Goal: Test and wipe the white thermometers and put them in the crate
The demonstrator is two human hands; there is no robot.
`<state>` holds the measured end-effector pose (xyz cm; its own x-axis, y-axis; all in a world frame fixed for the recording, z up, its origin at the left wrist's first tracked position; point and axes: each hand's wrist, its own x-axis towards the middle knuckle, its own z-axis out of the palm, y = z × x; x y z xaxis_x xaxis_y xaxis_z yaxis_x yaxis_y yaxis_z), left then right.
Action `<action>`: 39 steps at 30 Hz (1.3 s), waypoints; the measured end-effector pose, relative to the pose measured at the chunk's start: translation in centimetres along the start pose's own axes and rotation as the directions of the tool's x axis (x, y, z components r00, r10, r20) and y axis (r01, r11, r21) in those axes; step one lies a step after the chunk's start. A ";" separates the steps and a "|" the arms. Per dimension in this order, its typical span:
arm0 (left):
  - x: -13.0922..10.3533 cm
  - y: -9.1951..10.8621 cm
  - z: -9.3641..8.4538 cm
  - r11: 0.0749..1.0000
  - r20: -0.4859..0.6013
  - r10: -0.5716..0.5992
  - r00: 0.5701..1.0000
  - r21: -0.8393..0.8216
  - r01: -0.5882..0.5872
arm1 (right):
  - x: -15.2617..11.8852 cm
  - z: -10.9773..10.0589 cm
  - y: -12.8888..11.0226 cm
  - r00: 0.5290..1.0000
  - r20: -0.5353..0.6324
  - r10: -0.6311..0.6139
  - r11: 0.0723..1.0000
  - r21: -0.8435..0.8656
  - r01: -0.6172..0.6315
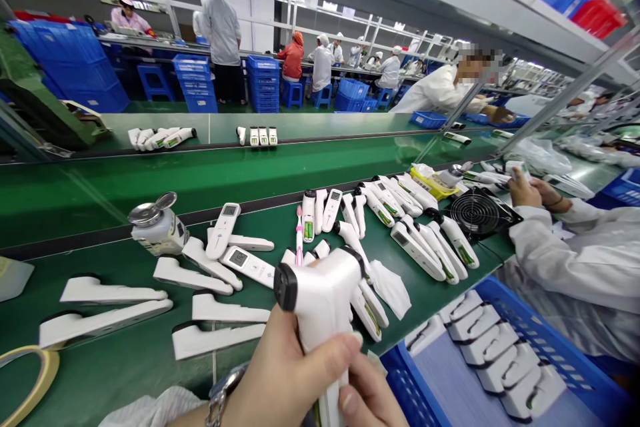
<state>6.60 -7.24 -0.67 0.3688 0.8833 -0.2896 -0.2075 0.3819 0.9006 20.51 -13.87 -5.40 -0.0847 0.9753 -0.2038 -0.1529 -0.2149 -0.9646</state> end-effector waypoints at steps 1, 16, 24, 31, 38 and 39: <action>0.3 0.0 0.0 0.998 -0.015 -0.027 1.000 -0.059 0.026 | 0.3 0.4 0.1 0.999 -0.030 -0.018 0.998 0.061 0.020; 2.4 0.7 0.3 0.919 0.048 -0.117 0.992 -0.374 0.127 | 1.3 2.5 0.4 0.969 -0.245 0.008 0.870 0.480 0.114; 2.9 0.9 -0.3 0.902 0.157 -0.088 0.984 -0.407 0.146 | 0.9 1.7 -0.8 0.969 -0.200 0.145 0.763 0.646 0.019; 2.8 1.1 -0.4 0.895 0.168 -0.106 0.980 -0.414 0.168 | 0.7 1.2 -0.6 0.983 -0.161 0.094 0.769 0.638 0.031; 2.9 1.0 -0.5 0.885 0.168 -0.130 0.977 -0.425 0.191 | 0.7 1.4 -0.7 0.974 -0.204 0.098 0.803 0.594 0.044; 3.0 1.0 -0.5 0.887 0.166 -0.131 0.977 -0.421 0.190 | 0.7 1.4 -0.7 0.975 -0.201 0.096 0.798 0.601 0.045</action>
<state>7.07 -4.13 -0.78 0.5377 0.7683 -0.3473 -0.4952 0.6212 0.6073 19.15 -13.07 -4.66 0.1006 0.9404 -0.3250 -0.7177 -0.1576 -0.6783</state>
